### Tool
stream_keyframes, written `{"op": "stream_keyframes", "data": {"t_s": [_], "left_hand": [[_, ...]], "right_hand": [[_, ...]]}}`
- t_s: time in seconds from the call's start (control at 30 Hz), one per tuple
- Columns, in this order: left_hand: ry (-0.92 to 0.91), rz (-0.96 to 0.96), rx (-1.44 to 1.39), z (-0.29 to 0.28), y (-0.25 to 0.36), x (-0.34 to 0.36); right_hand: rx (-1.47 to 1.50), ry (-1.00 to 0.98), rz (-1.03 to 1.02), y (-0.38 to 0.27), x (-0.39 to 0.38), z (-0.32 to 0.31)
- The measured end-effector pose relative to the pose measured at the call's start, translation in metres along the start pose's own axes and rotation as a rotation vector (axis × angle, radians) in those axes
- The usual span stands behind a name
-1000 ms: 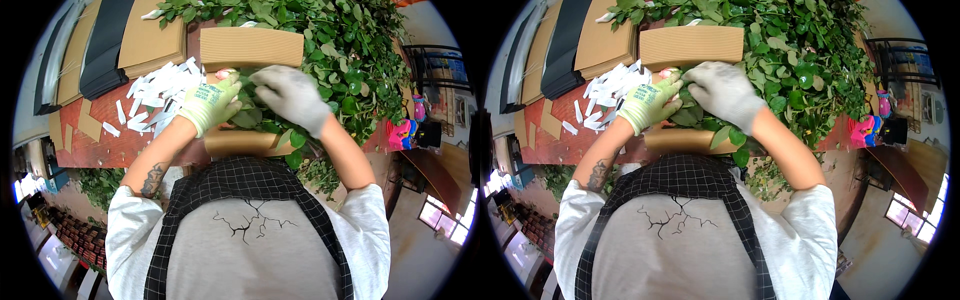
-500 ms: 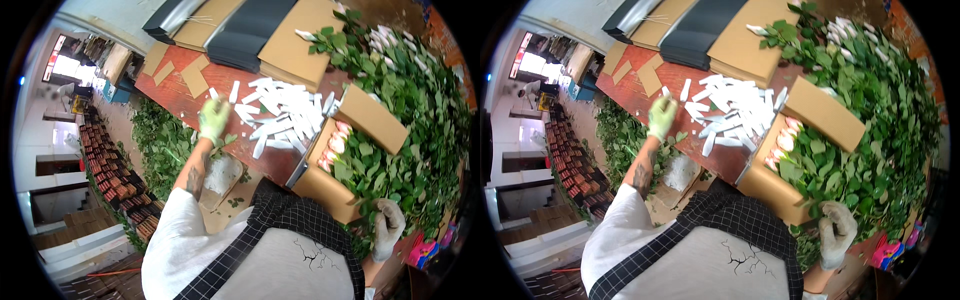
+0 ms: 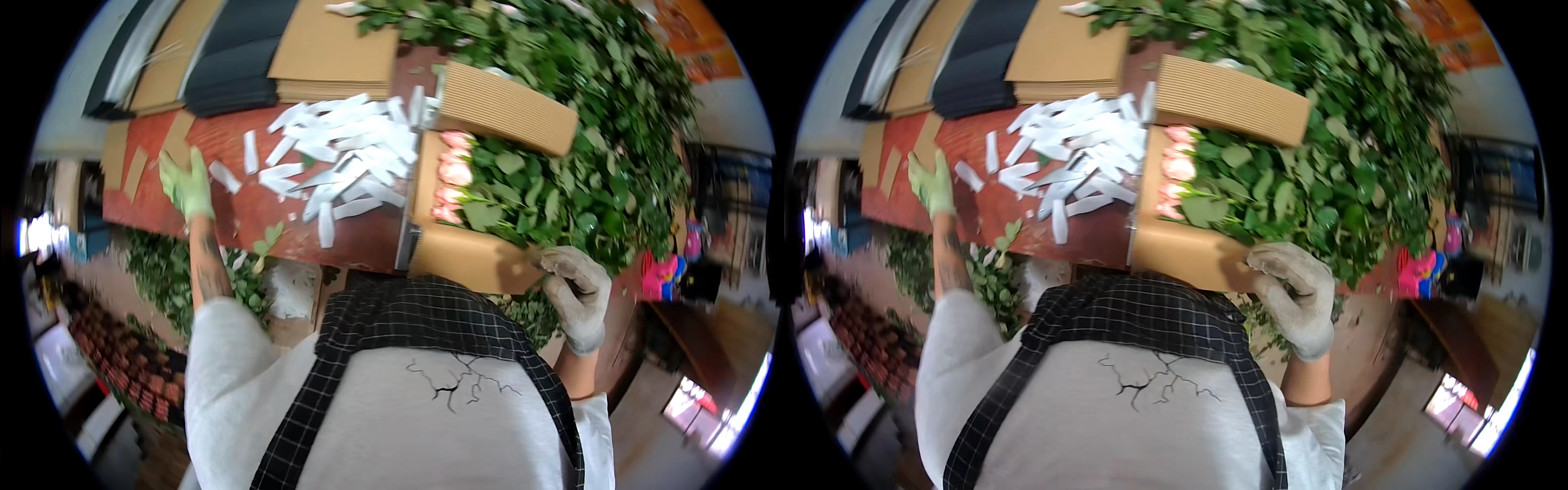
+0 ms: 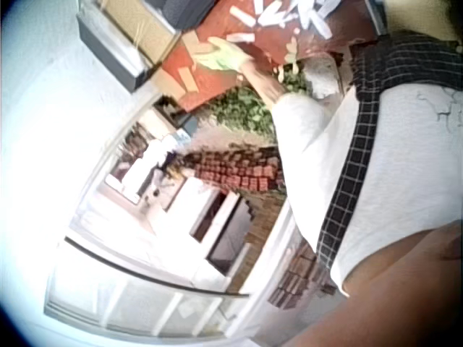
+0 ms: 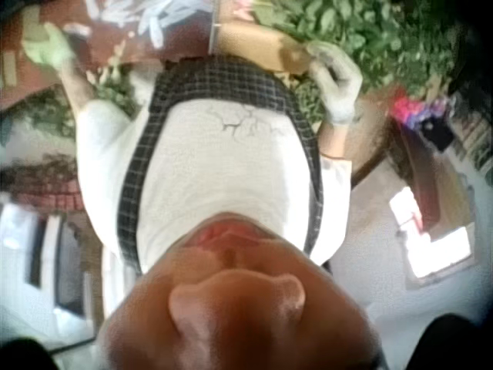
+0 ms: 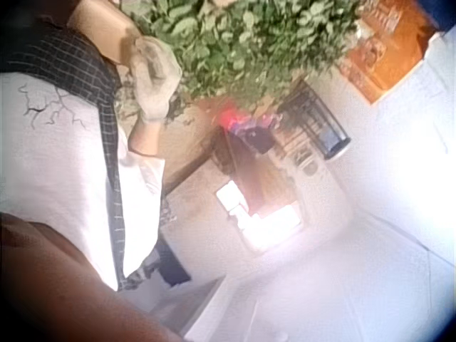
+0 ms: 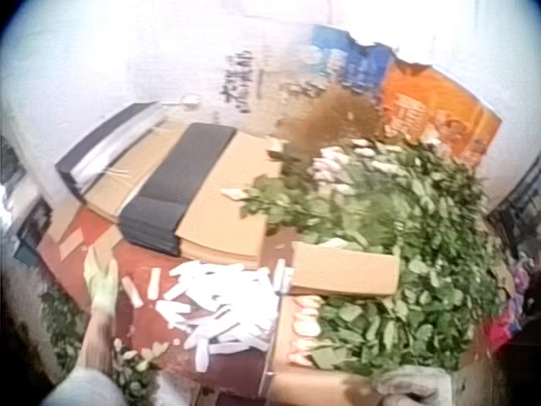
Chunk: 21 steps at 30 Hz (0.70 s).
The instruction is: The person arranges pink roses and green leaves into a cardboard box. They place the flowers and leaves into the box, adjust their positions, and then close the box. The person repeats this process multiple times throughout the video.
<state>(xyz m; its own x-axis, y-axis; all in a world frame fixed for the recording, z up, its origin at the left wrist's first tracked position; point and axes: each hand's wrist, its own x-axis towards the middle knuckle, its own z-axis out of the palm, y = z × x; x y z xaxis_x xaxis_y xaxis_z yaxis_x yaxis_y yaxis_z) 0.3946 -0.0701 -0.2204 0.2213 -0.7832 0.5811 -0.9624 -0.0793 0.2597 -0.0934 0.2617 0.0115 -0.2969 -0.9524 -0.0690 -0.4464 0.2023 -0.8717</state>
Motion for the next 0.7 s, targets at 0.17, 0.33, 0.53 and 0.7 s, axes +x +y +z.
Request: {"op": "stream_keyframes", "data": {"t_s": [0.17, 0.33, 0.53, 0.7], "left_hand": [[-1.410, 0.314, -0.910, -0.144, 0.192, -0.137], [-2.067, 0.212, -1.054, -0.159, 0.217, -0.147], [-2.170, -0.195, -1.112, -0.187, 0.240, -0.093], [-1.830, -0.004, -1.099, -0.169, 0.248, -0.059]], "right_hand": [[0.006, 0.043, -0.039, 0.010, -0.005, -0.003], [-0.043, -0.155, -0.171, 0.012, 0.013, -0.005], [-0.646, -0.525, -0.553, -0.002, 0.023, -0.010], [-0.835, -0.302, -0.465, 0.002, 0.047, -0.023]]}}
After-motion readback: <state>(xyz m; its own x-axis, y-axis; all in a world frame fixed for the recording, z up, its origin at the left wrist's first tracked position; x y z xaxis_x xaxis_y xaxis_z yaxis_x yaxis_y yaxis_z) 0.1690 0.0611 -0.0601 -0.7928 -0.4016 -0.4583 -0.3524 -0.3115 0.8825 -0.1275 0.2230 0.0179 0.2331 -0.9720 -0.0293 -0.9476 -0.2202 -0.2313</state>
